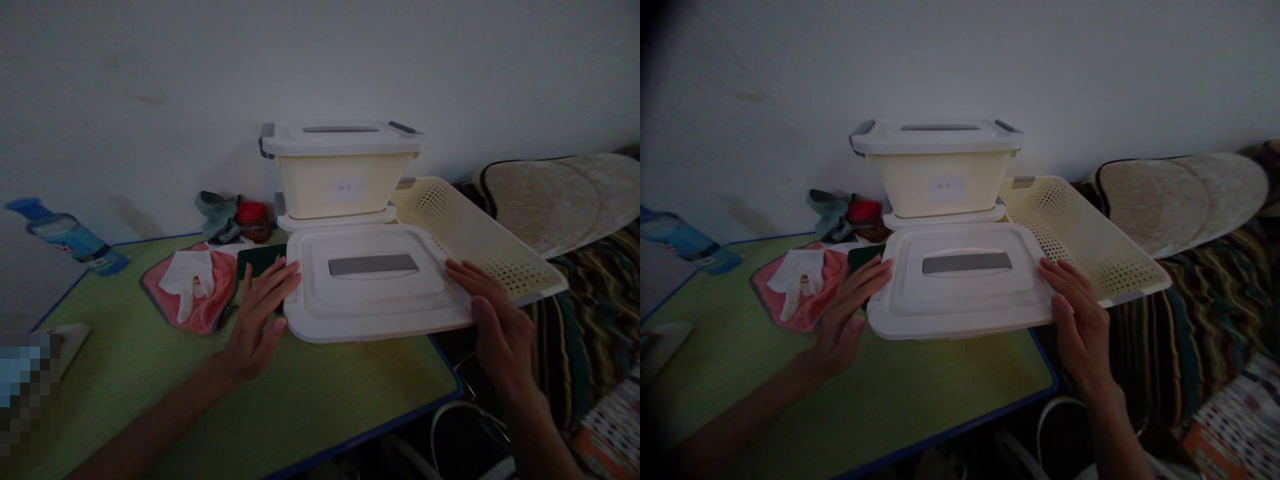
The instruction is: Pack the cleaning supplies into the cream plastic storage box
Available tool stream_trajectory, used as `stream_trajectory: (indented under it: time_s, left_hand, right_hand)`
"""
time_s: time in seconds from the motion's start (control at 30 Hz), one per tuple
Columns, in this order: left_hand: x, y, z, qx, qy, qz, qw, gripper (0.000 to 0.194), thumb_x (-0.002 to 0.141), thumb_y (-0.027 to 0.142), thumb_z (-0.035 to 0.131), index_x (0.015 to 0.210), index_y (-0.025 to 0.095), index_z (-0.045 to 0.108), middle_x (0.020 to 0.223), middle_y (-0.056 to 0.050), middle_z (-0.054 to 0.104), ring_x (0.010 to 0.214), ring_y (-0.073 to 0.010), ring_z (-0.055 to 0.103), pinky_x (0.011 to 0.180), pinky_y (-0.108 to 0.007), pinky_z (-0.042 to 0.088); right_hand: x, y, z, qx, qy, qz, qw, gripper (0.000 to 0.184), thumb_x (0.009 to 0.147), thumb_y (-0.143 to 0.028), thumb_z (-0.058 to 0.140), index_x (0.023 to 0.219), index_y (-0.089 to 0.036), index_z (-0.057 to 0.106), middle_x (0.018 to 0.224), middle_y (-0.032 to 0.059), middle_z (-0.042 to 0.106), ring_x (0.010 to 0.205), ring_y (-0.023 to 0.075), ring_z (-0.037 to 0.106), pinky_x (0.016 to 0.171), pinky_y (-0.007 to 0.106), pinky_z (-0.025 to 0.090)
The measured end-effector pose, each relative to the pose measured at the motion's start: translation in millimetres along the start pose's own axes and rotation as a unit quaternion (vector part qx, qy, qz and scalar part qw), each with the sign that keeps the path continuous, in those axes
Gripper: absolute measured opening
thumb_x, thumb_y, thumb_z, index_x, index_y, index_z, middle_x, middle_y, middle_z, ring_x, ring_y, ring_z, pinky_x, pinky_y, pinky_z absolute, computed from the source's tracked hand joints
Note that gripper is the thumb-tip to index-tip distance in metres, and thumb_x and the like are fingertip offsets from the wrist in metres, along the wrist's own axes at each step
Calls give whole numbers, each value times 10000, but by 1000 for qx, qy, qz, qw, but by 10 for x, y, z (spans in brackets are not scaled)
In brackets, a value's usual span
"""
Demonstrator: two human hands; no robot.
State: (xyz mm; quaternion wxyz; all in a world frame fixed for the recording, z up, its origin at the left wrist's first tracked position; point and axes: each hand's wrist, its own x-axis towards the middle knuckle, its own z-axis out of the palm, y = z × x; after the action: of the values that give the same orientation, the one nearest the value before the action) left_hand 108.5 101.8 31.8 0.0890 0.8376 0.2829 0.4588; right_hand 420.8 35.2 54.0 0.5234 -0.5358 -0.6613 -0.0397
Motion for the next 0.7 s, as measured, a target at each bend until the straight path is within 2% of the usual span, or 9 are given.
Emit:
stream_trajectory:
  time_s: [0.1,0.27,0.4,0.57,0.7]
  left_hand:
    - [3,4,24,-8,8,2,1000,444,931,380,272,1327,238,416,1325,-100,493,1283,-259,379,1102,-536,88]
    - [-3,5,87,-24,54,2,998,408,929,333,291,1290,245,457,1284,-85,528,1259,-244,411,1093,-506,154]
    - [-10,-19,124,-23,59,9,998,417,927,345,290,1300,249,449,1291,-76,520,1260,-248,406,1100,-504,135]
    - [-42,-22,144,-26,87,16,996,422,926,359,281,1294,254,460,1276,-67,529,1248,-250,418,1097,-500,158]
    - [-122,-17,106,-41,121,5,992,422,920,395,286,1254,267,510,1229,-65,563,1218,-271,448,1067,-523,222]
  right_hand:
    - [-20,20,78,19,22,-4,1000,316,911,-310,410,1130,-242,627,1194,34,608,1172,270,492,1012,509,325]
    - [-17,-7,180,46,69,2,997,298,901,-280,417,1077,-230,653,1141,36,635,1155,272,510,996,497,338]
    - [-5,-6,236,63,98,10,993,288,892,-272,420,1027,-221,670,1106,36,647,1145,269,518,984,484,349]
    - [-36,-56,267,91,111,33,989,267,876,-257,447,1012,-211,672,1099,39,647,1131,260,527,1002,480,328]
    - [-90,-202,280,89,103,45,990,267,872,-250,453,1019,-197,669,1103,53,644,1123,255,530,994,477,336]
